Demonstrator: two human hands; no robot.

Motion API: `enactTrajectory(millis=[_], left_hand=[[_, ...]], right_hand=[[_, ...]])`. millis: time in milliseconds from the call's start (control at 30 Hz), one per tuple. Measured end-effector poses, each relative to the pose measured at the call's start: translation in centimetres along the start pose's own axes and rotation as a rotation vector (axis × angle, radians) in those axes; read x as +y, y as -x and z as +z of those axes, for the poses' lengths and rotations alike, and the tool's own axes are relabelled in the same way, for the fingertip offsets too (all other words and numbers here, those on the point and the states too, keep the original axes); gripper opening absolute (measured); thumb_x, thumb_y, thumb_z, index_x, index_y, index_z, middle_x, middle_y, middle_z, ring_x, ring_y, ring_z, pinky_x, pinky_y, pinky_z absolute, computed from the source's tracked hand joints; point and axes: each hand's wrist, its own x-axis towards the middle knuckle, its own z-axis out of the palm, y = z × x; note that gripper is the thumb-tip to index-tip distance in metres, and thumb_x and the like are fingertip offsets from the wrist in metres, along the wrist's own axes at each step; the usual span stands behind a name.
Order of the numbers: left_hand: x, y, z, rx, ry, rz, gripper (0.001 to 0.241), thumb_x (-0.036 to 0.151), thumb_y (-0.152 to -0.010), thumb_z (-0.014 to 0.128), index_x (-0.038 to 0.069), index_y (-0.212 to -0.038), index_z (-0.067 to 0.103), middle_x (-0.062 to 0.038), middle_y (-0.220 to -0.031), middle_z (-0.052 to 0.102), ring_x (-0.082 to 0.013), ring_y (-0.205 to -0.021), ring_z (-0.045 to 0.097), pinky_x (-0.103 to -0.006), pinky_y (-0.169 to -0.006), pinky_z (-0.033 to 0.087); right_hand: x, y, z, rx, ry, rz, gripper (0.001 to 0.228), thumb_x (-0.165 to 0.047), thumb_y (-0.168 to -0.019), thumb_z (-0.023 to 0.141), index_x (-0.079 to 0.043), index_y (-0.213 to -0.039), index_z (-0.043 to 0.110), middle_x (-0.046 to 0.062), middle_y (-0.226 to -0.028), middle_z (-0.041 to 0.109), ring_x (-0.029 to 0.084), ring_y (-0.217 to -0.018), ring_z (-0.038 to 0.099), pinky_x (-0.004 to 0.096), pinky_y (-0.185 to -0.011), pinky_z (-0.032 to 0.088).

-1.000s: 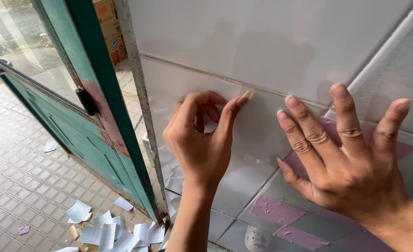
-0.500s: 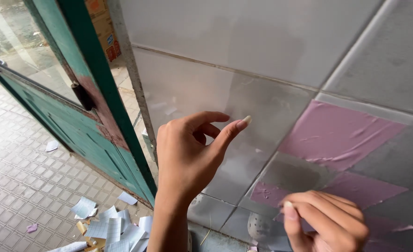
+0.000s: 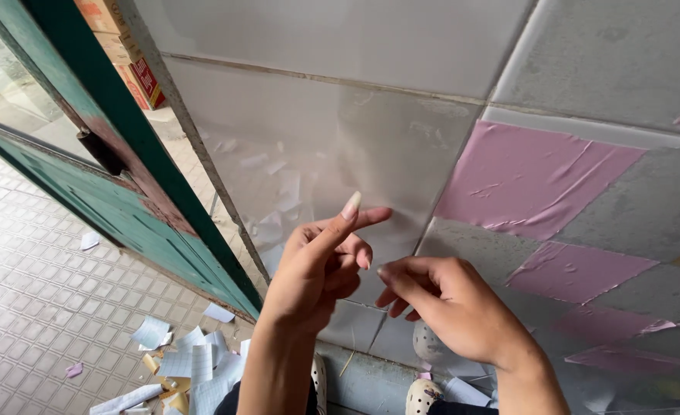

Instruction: Applying vinyl stickers to wall tiles and smoothing them with a plastic scraper

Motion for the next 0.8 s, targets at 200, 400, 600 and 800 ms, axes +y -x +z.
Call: enactTrajectory(millis=[200, 400, 600, 800], left_hand=[[-2.5, -0.6, 2.5, -0.039, 0.267, -0.014, 0.058, 0.037, -0.088, 0.066, -0.003, -0.129, 0.066, 0.008, -0.045, 0.032, -0.0044, -0.038, 0.015, -0.0225, -0.037, 0.009], [-4.6, -1.6, 4.4, 0.095, 0.293, 0.093, 0.019, 0.029, -0.091, 0.075, 0.013, -0.087, 0.066, 0.005, -0.047, 0.04, -0.0056, -0.038, 0.023, -0.0243, -0.036, 0.014], [-3.8, -0.3, 5.4, 0.029, 0.318, 0.37, 0.029, 0.016, -0.097, 0.068, 0.011, -0.074, 0.05, 0.003, -0.045, 0.024, -0.0085, -0.036, 0.018, -0.0269, -0.034, 0.017], [-2.8, 0.6, 4.7, -0.038, 0.462, 0.234, 0.028, 0.014, -0.094, 0.064, 0.019, -0.073, 0.046, 0.007, -0.051, 0.024, -0.0078, -0.045, 0.021, -0.0275, -0.045, 0.019]], right_hand=[[4.1, -0.9, -0.6, -0.047, -0.12, -0.187, 0.034, -0.024, -0.1, 0.056, -0.008, -0.081, 0.08, 0.001, -0.079, 0.084, 0.013, -0.072, 0.075, 0.03, -0.069, 0.059], [6.1, -1.2, -1.8, -0.122, -0.195, -0.314, 0.03, -0.028, -0.097, 0.059, -0.008, -0.105, 0.081, 0.005, -0.087, 0.086, 0.013, -0.071, 0.076, 0.027, -0.064, 0.058], [4.4, -0.4, -2.7, -0.11, -0.372, -0.498, 0.041, -0.03, -0.093, 0.064, -0.006, -0.125, 0.073, 0.007, -0.088, 0.08, 0.017, -0.07, 0.076, 0.03, -0.062, 0.059], [1.7, 0.2, -1.9, 0.219, -0.517, -0.69, 0.058, -0.046, -0.095, 0.056, 0.001, -0.127, 0.068, 0.006, -0.066, 0.067, 0.012, -0.046, 0.047, 0.024, -0.045, 0.041]])
